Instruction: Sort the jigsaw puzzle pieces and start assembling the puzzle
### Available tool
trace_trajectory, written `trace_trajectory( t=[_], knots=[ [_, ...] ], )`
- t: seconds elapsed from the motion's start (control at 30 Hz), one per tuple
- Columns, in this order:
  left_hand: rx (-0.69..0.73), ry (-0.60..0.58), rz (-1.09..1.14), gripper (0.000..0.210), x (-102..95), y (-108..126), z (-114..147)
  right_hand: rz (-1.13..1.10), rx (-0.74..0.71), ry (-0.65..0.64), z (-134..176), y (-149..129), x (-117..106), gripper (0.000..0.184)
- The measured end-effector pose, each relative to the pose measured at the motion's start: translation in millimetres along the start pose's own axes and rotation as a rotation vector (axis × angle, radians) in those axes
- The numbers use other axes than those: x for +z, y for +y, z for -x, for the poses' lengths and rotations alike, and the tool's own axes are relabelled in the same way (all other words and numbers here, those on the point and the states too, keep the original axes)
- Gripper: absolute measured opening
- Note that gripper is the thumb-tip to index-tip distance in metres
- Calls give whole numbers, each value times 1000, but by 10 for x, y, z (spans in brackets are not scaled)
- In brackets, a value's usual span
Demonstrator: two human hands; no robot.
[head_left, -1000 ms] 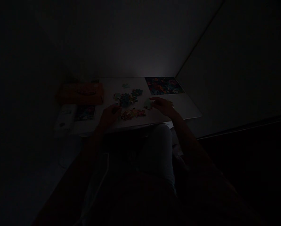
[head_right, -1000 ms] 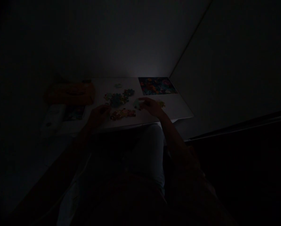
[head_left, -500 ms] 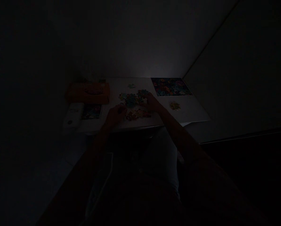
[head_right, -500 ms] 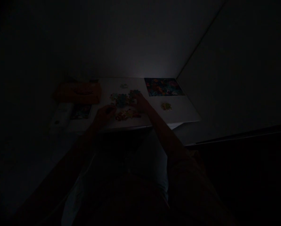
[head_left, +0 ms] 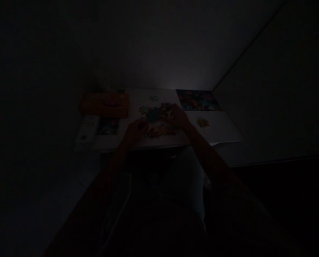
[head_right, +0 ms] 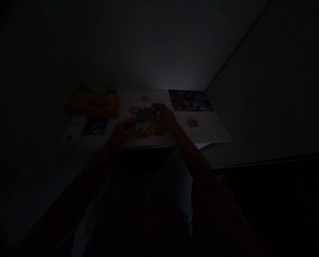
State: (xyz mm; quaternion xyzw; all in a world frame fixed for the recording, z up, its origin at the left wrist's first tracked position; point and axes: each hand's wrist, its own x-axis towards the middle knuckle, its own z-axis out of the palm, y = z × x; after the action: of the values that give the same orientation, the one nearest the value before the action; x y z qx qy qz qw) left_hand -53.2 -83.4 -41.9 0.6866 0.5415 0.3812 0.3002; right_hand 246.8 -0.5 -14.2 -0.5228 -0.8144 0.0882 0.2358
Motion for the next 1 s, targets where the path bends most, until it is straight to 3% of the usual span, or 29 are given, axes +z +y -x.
trace_trajectory(
  t=[0.3,0.43,0.6,0.73,0.9,1.0],
  knots=[
    [-23,-6,-16,39,-3,-4,-19,-110,-36,101,366,103,-433,53],
    [-19,-4,-19,41,-3,-8,-13,-228,-19,149,629,290,-492,55],
    [-33,-2,-27,39,-1,25,-9,-178,-33,72,862,590,-455,53],
    [-23,-5,-55,39,-3,32,-18,-117,-1,151,739,618,-302,42],
    [-19,-9,-63,43,-5,4,-17,-71,-50,-2,272,264,19,50],
    [4,0,-52,43,5,-12,-9,28,-55,-31,6,8,193,57]
  ],
)
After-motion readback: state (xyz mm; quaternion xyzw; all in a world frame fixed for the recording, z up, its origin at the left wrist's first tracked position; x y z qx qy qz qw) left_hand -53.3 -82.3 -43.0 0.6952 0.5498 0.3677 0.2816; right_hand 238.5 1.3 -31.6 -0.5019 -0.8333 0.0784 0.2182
